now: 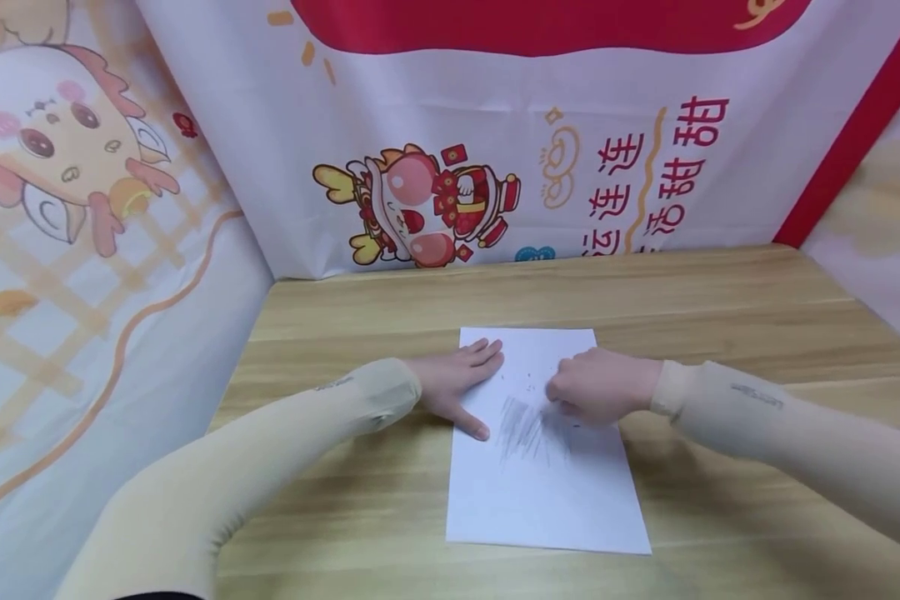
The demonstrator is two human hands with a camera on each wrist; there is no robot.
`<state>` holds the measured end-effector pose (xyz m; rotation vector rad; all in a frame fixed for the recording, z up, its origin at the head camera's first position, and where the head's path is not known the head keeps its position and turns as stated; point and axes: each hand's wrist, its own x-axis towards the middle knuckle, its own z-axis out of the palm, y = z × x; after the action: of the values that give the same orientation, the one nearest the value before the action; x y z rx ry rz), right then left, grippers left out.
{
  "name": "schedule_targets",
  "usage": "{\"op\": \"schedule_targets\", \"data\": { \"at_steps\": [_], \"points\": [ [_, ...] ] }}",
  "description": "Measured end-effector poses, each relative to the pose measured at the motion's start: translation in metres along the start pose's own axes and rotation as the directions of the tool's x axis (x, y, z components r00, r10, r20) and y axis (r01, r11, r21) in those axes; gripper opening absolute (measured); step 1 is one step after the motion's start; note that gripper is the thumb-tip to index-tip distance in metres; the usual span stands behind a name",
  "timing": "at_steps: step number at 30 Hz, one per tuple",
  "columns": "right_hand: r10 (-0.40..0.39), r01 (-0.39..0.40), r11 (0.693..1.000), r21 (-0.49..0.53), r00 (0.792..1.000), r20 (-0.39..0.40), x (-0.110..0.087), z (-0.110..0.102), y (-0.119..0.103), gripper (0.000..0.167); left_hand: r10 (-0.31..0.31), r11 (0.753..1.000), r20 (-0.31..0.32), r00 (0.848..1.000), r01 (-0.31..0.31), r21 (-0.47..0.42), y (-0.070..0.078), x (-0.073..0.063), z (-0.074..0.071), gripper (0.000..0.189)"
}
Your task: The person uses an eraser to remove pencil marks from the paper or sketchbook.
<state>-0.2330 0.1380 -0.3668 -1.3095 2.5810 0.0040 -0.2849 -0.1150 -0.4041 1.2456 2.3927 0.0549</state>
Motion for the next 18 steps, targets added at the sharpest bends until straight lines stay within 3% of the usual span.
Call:
{"op": "schedule_targets", "data": {
  "at_steps": [4,8,13,18],
  "points": [
    [-0.017,0.021,0.999,0.05,0.998,-0.068,0.032,-0.001,-0.001,0.006,0.013,1.0,-0.008,1.0,-0.013,-0.002,-0.003,-0.002,0.004,0.121],
    [0.008,-0.003,0.997,0.073,0.998,-0.061,0.054,0.001,0.002,0.01,0.027,0.999,-0.007,1.0,-0.027,-0.023,-0.004,-0.002,0.003,0.119],
    [0.056,-0.054,0.996,0.065,0.998,-0.025,0.064,0.003,0.002,0.013,0.041,0.999,-0.006,0.999,-0.041,-0.022,-0.001,-0.001,0.0,0.117],
    [0.042,-0.042,0.999,-0.006,0.999,0.0,0.063,0.001,-0.004,0.012,0.028,0.999,0.0,1.0,-0.028,-0.039,0.001,-0.001,-0.002,0.118]
  ]
}}
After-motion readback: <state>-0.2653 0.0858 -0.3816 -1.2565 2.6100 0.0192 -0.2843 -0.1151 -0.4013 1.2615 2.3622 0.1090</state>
